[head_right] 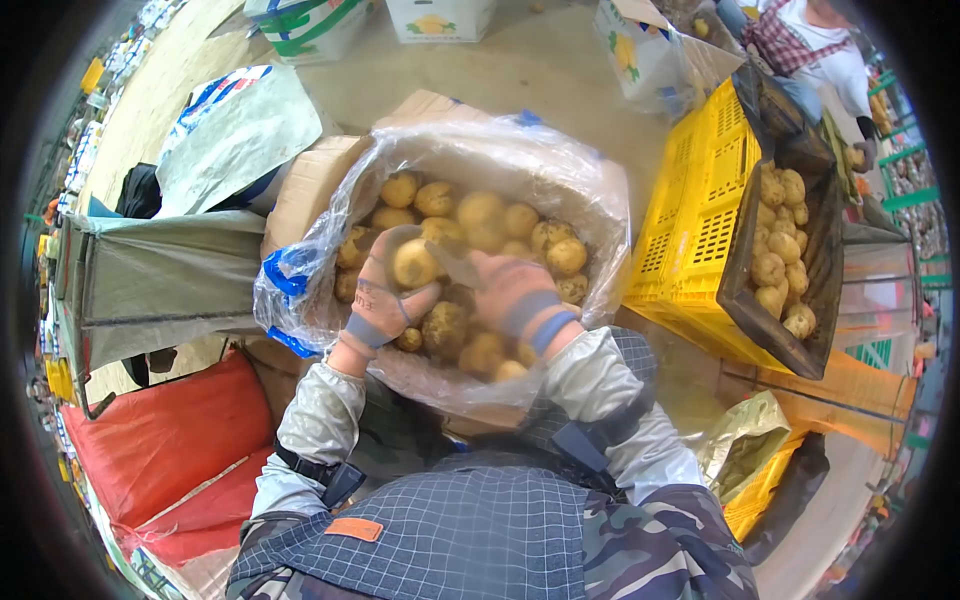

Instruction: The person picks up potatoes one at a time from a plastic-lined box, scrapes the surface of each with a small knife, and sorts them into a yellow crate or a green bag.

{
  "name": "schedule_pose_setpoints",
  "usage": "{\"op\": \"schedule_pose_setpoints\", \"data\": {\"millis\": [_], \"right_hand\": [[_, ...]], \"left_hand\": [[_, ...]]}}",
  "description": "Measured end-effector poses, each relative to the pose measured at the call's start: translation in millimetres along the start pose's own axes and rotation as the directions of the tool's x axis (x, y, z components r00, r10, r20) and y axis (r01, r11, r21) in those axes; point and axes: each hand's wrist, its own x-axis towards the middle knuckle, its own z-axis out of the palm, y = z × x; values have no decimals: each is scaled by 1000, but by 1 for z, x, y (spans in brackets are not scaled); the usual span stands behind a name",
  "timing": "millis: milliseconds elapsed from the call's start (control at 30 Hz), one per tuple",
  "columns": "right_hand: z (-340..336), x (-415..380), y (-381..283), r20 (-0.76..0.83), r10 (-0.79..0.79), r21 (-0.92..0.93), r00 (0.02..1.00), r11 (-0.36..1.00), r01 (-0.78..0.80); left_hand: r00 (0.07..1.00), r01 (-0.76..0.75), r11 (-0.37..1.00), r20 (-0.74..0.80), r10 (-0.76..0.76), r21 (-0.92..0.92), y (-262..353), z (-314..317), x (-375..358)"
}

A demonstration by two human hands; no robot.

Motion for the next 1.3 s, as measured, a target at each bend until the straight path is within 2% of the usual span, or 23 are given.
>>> {"op": "schedule_pose_setpoints", "data": {"millis": [100, 200, 300, 400, 500, 600, 700, 900, 1000, 1100, 1200, 1300], "right_hand": [[-7, -2, -5, 32, -16, -45, 999, 999, 17], [-5, -1, -4, 96, -1, -64, 995, 998, 7], [-3, -3, -6, 101, 7, -69, 995, 998, 0], [-13, 0, -14, 298, 48, -113, 953, 993, -15], [-4, 0, -6, 301, -40, -124, 953, 989, 81], [-11, 0, -7, 307, -14, -141, 952, 988, 60], [-24, 0, -13, 357, 50, -141, 933, 990, 2], [-5, 2, -2, 329, -72, -144, 942, 982, 125], [-13, 2, -6, 345, 20, -152, 939, 988, 34], [-19, 2, -9, 340, 80, -177, 937, 984, -20], [-11, 2, -10, 348, 35, -124, 937, 992, 9], [-9, 2, -2, 327, -62, -174, 943, 977, 124]], "left_hand": [[998, 23, 994, -62, -17, 109, -4, 3, 0], [998, 16, 963, -70, 3, 269, -2, 1, 1], [998, 26, 944, -56, -8, 329, 3, 2, 0], [1000, -7, 935, -24, 17, 354, 4, 1, 0], [998, -2, 942, 62, -21, 336, 1, -1, 0], [994, 42, 962, 88, -68, 271, 0, 0, 1], [998, 37, 970, 47, -50, 241, 0, 0, 2], [997, 29, 947, 62, -51, 319, 6, -2, 3], [996, 67, 973, 47, -79, 222, 0, 0, 1], [995, 67, 949, 53, -87, 308, 3, -1, 2], [996, 33, 945, 70, -59, 326, -1, 0, 1], [998, 11, 967, 64, -28, 255, -7, 1, 0]]}}
